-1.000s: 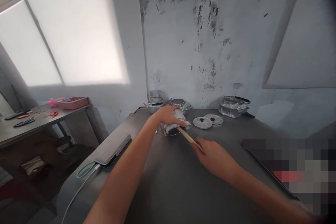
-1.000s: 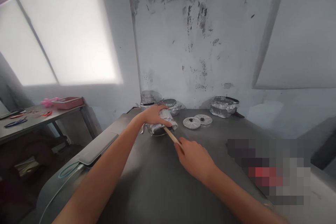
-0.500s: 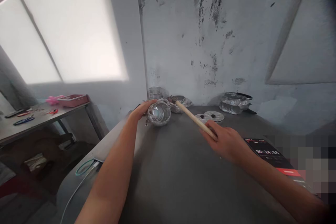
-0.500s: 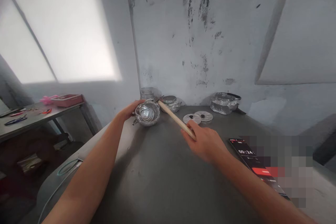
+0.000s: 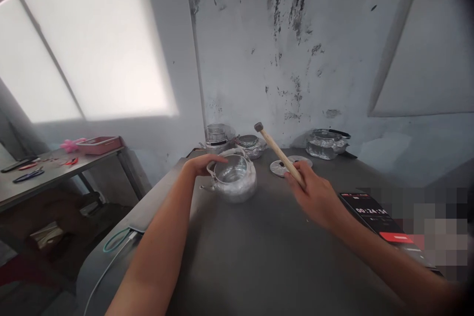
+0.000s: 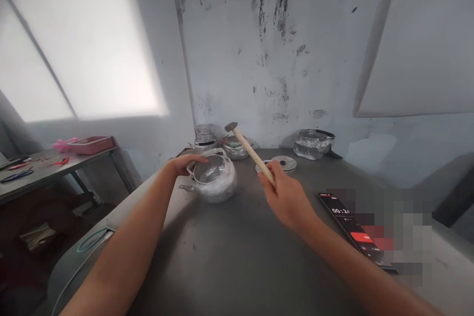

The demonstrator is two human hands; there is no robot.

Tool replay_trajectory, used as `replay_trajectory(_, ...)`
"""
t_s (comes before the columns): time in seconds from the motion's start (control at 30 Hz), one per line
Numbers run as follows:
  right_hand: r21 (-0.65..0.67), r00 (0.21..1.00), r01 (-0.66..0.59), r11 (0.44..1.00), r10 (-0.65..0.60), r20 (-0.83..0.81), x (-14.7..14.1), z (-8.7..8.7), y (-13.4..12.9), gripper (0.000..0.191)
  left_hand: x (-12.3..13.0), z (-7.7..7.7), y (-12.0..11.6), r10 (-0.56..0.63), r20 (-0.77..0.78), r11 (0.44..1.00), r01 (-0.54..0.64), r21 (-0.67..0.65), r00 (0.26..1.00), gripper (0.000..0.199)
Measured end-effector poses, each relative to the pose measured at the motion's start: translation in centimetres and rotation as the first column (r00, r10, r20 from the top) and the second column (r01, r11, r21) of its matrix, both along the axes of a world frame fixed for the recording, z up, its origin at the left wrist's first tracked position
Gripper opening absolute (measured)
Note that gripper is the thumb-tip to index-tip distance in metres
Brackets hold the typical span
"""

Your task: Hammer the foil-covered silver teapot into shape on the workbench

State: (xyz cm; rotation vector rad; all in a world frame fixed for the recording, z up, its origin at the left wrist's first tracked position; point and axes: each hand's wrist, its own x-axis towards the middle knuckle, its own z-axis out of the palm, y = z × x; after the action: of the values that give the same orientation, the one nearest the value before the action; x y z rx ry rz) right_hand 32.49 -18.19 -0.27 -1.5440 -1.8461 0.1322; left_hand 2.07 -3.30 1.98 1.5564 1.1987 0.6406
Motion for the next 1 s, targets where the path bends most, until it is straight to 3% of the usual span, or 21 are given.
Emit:
replay_trajectory(0.1,-0.058,0.996,0.0,0.998,-0.006,-0.095,-0.4,0.0,0.0,0.027,1.5,0.7,-0.3,-0.149,-0.048,0.989,0.149,-0.001,0.988,0.051)
replay_trajectory(0.2,-0.114,0.986,0.007,0.993,-0.026,-0.165,-0.5,-0.1,0.1,0.025,2.4,2.1,-0.5,-0.168,-0.152,0.978,0.184,0.102,0.974,0.063)
replay_trajectory(0.23,-0.131,0.982,0.007,0.991,-0.031,-0.186,-0.5,-0.1,0.2,0.023,2.6,2.7,-0.7,-0.167,-0.304,0.948,0.238,0.214,0.938,0.066)
replay_trajectory(0.3,-0.169,0.973,-0.004,0.986,-0.035,-0.229,-0.7,-0.2,0.2,0.02,3.1,3.9,-1.3,-0.133,-0.397,0.927,0.256,0.274,0.908,0.072)
replay_trajectory(0.37,-0.216,0.962,-0.042,0.976,-0.019,-0.272,-0.9,-0.3,0.1,0.017,4.0,4.8,-2.3,-0.103,-0.589,0.877,0.353,0.327,0.801,0.079)
replay_trajectory(0.43,-0.266,0.948,-0.107,0.958,0.018,-0.318,-1.2,-0.5,0.0,0.018,5.2,5.2,-3.2,-0.111,-0.731,0.863,0.43,0.264,0.673,0.093)
replay_trajectory(0.57,-0.352,0.907,-0.208,0.912,0.046,-0.418,-1.5,-0.8,-0.3,0.027,6.8,5.0,-4.1,-0.153,-0.792,0.856,0.479,0.193,0.592,0.117)
replay_trajectory(0.7,-0.372,0.874,-0.213,0.903,0.006,-0.486,-1.3,-0.9,-0.1,0.03,6.5,5.5,-4.4,-0.308,-0.772,0.737,0.653,0.176,0.556,0.11)
replay_trajectory(0.77,-0.364,0.863,-0.205,0.909,-0.007,-0.505,-1.2,-0.8,0.0,0.032,6.4,6.2,-5.0,-0.313,-0.79,0.699,0.691,0.185,0.528,0.104)
replay_trajectory(0.87,-0.358,0.855,-0.208,0.91,-0.008,-0.519,-1.2,-0.7,0.0,0.031,7.3,6.7,-6.3,-0.247,-0.808,0.686,0.685,0.244,0.535,0.084)
replay_trajectory(0.93,-0.352,0.852,-0.214,0.911,-0.002,-0.523,-1.3,-0.6,-0.1,0.031,8.5,6.5,-7.1,-0.186,-0.777,0.692,0.641,0.331,0.602,0.063)
replay_trajectory(1.0,-0.341,0.852,-0.215,0.915,0.005,-0.524,-1.3,-0.6,-0.2,0.031,9.7,5.8,-7.5,-0.151,-0.809,0.704,0.636,0.315,0.568,0.049)
